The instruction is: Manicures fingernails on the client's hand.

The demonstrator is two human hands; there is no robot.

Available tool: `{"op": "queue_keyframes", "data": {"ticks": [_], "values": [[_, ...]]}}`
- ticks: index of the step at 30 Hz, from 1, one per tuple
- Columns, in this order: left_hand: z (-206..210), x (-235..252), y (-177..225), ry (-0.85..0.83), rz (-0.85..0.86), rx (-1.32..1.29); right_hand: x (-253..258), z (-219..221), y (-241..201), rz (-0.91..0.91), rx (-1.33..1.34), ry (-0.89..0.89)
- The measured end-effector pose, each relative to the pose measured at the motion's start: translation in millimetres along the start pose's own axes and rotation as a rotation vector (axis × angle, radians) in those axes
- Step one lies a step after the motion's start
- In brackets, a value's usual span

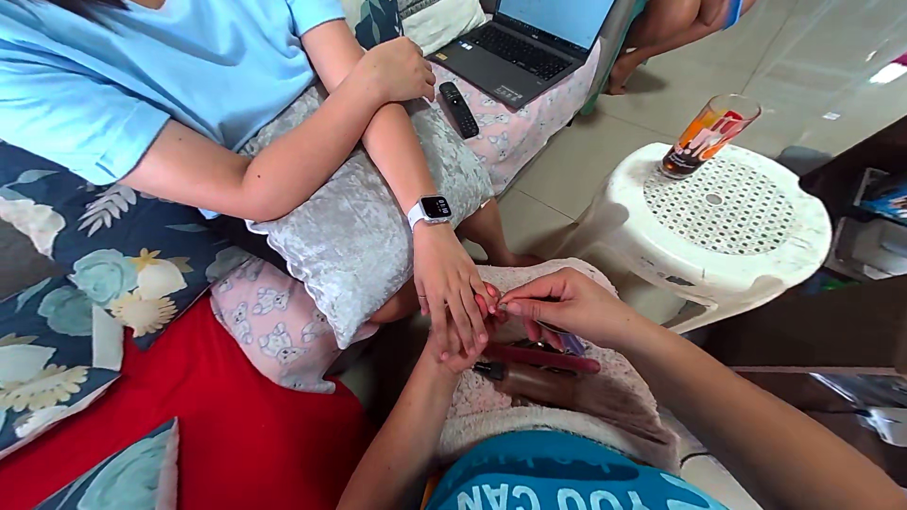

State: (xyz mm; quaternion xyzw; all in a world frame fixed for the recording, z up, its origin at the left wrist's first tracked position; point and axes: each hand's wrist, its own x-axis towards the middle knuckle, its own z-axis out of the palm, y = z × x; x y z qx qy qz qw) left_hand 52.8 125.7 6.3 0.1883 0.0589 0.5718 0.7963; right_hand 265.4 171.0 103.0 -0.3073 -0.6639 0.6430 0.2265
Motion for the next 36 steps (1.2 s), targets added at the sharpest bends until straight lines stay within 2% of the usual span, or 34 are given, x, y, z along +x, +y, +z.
{"op": "queue_keyframes", "data": {"ticks": [14, 26, 36], "values": [[-9, -1, -1, -0.043, 0.029, 0.033, 8, -3, -1, 0.081, 0.074, -0.046], [-12, -1, -1, -0.009, 0.029, 0.034, 10, 2, 6, 0.035, 0.118, 0.003], [-9, -1, -2, 0.026, 0.012, 0.005, 10, 1, 9, 0.012, 0.022, 0.017]]}}
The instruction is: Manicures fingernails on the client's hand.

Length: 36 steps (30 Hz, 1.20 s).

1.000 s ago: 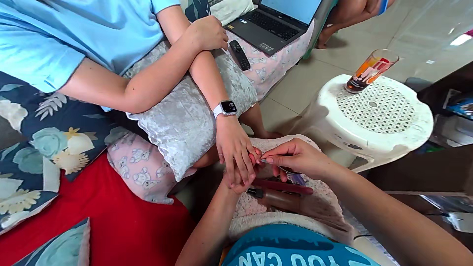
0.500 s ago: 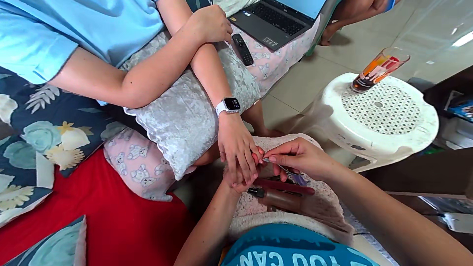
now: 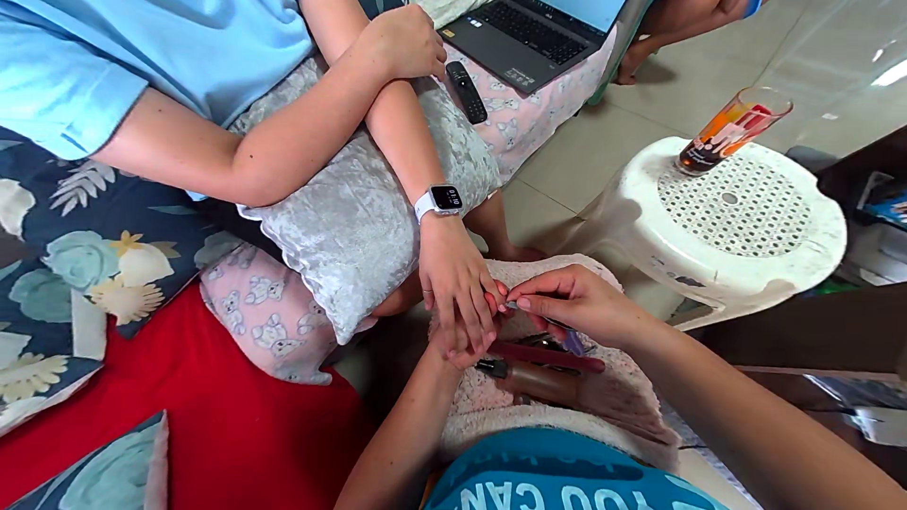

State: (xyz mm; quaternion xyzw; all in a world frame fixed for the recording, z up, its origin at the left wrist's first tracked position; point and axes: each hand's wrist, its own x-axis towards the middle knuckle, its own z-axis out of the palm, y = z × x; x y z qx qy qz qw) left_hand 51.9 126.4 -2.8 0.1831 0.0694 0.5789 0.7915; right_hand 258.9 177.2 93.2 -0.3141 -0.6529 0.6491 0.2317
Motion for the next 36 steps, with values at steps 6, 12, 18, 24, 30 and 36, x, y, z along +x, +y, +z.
{"op": "queue_keyframes", "data": {"ticks": [6, 12, 18, 24, 30, 36], "values": [[2, 0, 0, -0.007, 0.006, 0.008, -2, -1, 0, 0.013, 0.004, 0.001], [2, 0, 0, -0.012, 0.011, 0.013, -2, 1, -2, 0.010, 0.076, 0.002], [2, -1, 0, 0.024, 0.008, 0.018, 1, 3, -3, -0.028, 0.028, 0.026], [2, 1, 0, -0.028, 0.010, 0.009, 0, -10, -6, 0.001, -0.046, -0.024], [12, 3, -6, 0.019, 0.025, 0.007, 10, 17, -21, -0.367, 0.276, 0.023], [12, 3, -11, 0.041, 0.029, -0.013, 42, 41, -29, -0.630, 0.128, 0.364]]}}
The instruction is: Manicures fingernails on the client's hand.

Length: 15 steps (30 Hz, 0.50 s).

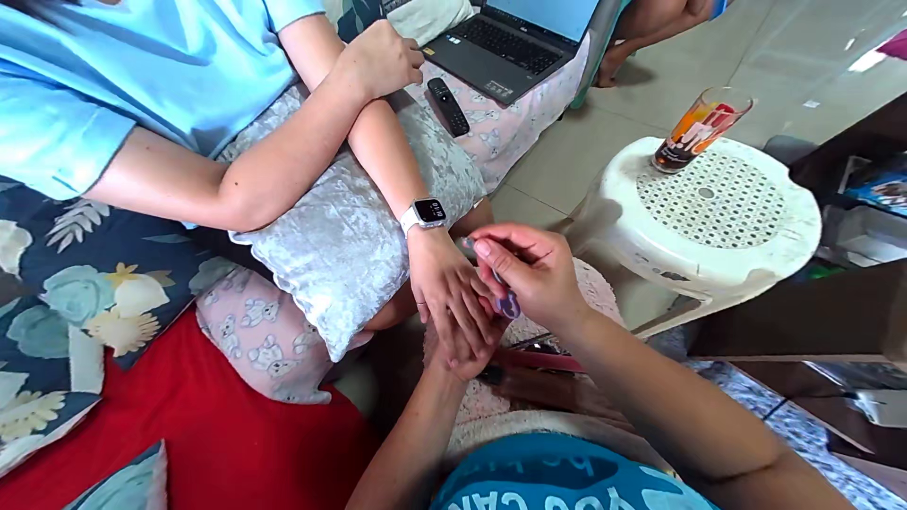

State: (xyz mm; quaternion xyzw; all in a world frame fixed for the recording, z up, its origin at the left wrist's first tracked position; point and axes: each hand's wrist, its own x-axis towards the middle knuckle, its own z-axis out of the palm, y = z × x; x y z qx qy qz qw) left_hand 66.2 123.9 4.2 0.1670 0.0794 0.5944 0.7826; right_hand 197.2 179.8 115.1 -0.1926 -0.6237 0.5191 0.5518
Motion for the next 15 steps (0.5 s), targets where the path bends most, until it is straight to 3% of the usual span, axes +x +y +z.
{"op": "queue_keyframes", "data": {"ticks": [2, 4, 6, 7, 10, 15], "values": [[3, -1, 1, 0.023, 0.011, -0.005, -3, -7, 2, -0.014, 0.036, -0.086], [7, -4, 2, 0.033, 0.004, -0.003, -13, -29, 5, 0.075, 0.029, -0.359], [1, -3, 4, -0.007, -0.016, -0.036, -22, -64, 5, 0.279, -0.048, -0.600], [-3, 0, 6, -0.040, -0.033, -0.054, -26, -82, 3, 0.420, -0.113, -0.639], [-1, 1, 6, 0.052, -0.039, -0.043, -48, -128, -6, 0.790, -0.320, -0.455], [18, -8, 10, 0.334, -0.043, 0.140, -83, -170, -16, 1.120, -0.604, -0.258]]}}
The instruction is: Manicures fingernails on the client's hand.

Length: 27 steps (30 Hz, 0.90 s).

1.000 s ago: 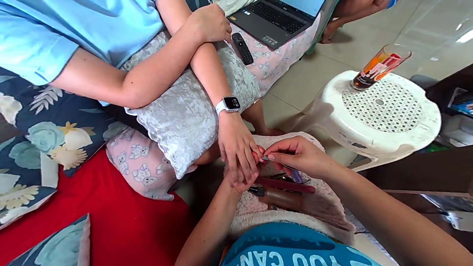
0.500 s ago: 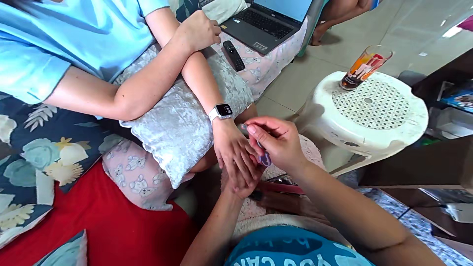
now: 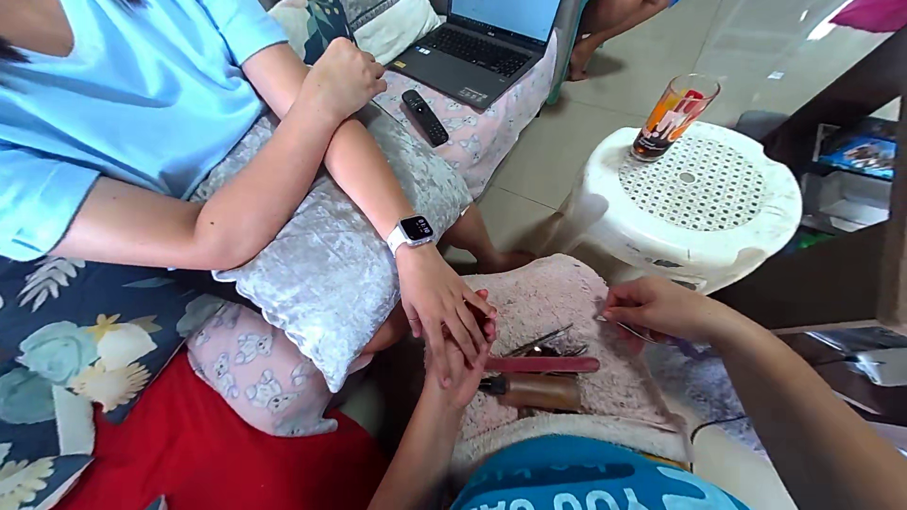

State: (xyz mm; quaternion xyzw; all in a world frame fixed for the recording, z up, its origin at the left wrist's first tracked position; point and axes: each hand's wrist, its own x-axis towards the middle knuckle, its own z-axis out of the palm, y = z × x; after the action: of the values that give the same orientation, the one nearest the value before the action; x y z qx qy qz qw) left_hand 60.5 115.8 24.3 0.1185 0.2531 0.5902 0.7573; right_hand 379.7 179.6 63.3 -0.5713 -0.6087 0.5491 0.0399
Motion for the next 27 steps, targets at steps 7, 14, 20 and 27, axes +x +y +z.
{"op": "queue_keyframes", "data": {"ticks": [7, 14, 20, 27], "values": [[-5, -42, 16, 0.047, 0.056, 0.016, -33, -15, -11, -0.018, -0.233, -0.019], [24, -28, 19, 0.035, 0.082, 0.427, -19, 51, -101, -1.010, 0.402, 0.100], [46, -19, -1, 0.234, 0.161, 0.368, 10, 113, -122, -1.153, 0.599, 0.144], [34, -21, 7, 0.120, 0.032, 0.310, 10, 86, -70, -0.854, 0.381, -0.076]]}}
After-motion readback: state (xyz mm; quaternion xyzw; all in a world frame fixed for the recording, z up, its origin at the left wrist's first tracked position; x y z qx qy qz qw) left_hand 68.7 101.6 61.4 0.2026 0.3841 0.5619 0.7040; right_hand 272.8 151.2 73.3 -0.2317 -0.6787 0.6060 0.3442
